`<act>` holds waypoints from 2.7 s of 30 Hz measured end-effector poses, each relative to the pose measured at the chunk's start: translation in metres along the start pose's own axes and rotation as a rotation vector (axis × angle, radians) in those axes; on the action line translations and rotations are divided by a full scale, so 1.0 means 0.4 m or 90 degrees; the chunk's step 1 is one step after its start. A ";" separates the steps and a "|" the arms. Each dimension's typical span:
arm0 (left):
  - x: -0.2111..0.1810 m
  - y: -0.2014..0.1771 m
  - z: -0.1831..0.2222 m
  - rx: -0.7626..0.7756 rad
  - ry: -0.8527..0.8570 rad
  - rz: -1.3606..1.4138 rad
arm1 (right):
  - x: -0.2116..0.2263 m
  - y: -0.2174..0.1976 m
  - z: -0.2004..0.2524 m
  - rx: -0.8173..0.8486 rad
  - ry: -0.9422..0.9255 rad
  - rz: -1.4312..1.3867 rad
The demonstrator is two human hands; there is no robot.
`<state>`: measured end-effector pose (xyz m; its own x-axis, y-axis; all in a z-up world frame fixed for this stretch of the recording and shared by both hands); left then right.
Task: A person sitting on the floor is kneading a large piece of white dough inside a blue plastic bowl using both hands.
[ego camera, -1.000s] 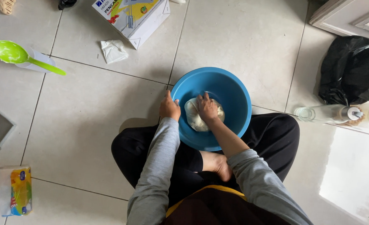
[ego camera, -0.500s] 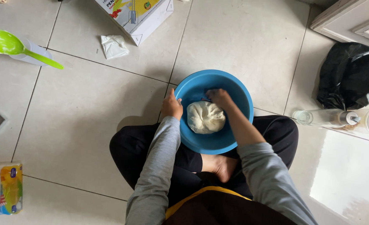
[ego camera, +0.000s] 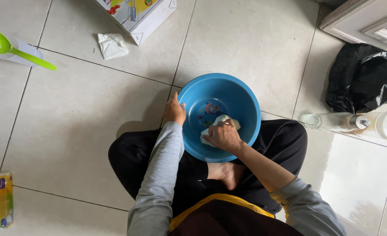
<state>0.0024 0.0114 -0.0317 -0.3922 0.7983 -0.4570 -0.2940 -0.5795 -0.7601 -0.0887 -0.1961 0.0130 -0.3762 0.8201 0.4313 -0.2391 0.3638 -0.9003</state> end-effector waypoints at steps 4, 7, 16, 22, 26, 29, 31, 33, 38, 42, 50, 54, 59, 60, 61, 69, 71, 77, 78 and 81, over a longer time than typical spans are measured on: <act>-0.013 -0.008 0.011 0.011 0.005 -0.010 | -0.037 -0.041 0.039 0.020 0.079 0.087; -0.025 -0.021 0.016 0.016 0.006 -0.015 | -0.071 -0.017 0.029 0.000 0.096 0.118; -0.039 -0.008 -0.006 0.008 0.006 -0.015 | -0.111 0.059 -0.119 0.113 0.220 0.040; -0.051 -0.022 -0.007 0.002 0.002 0.014 | -0.210 0.191 -0.240 -0.358 0.034 0.186; -0.054 -0.018 -0.009 -0.009 0.001 0.032 | -0.273 0.300 -0.268 -0.532 0.029 0.389; -0.048 -0.011 -0.006 -0.016 -0.005 0.053 | -0.246 0.198 -0.262 -0.107 0.324 -0.019; -0.035 0.003 -0.011 -0.023 -0.001 0.060 | -0.231 0.172 -0.237 -0.145 0.341 -0.069; -0.031 0.014 -0.008 -0.032 0.006 0.068 | -0.217 0.131 -0.224 -0.185 0.356 -0.117; -0.015 0.027 -0.004 -0.021 -0.040 0.061 | -0.201 0.059 -0.202 0.147 0.457 -0.532; -0.002 0.036 0.009 -0.023 -0.043 0.072 | -0.163 -0.012 -0.105 0.154 0.285 -0.566; 0.013 0.056 0.011 -0.013 -0.075 0.100 | -0.173 -0.010 -0.041 -0.155 0.557 -0.220; -0.012 0.029 0.029 -0.013 -0.090 0.126 | -0.381 0.178 -0.021 -0.018 0.600 -0.226; -0.011 0.038 0.017 -0.009 -0.088 0.137 | -0.485 0.240 -0.079 0.085 0.700 -0.258; -0.009 0.044 0.013 -0.006 -0.080 0.137 | -0.482 0.247 -0.087 0.078 0.705 -0.257; -0.008 0.050 0.010 -0.009 -0.080 0.120 | -0.479 0.254 -0.093 0.080 0.745 -0.323; -0.012 0.065 -0.008 -0.008 -0.051 0.077 | -0.398 0.250 -0.118 0.045 0.764 -0.572; 0.007 0.092 -0.024 -0.021 -0.067 0.085 | -0.230 0.069 -0.140 0.175 0.511 -0.389; 0.027 0.116 -0.039 -0.045 -0.054 0.096 | -0.132 0.077 -0.104 0.075 0.381 -0.112; 0.031 0.127 -0.048 -0.042 -0.048 0.096 | -0.127 0.078 -0.096 0.071 0.386 -0.111; 0.036 0.145 -0.063 -0.050 -0.046 0.083 | -0.092 0.085 -0.064 0.028 0.366 -0.218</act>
<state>0.0015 -0.0066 -0.0939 -0.4852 0.7015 -0.5220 -0.1680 -0.6607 -0.7316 -0.0600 -0.2025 -0.0349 0.2620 0.7704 0.5813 -0.3007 0.6375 -0.7093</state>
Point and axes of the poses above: each hand's wrist, its own z-axis away from the middle knuckle, its own y-axis out of the palm, x = y × z, the point moved 1 cm from there along -z, towards the middle knuckle, and after that the axes turned 2 degrees about z, right-handed, at the moved point
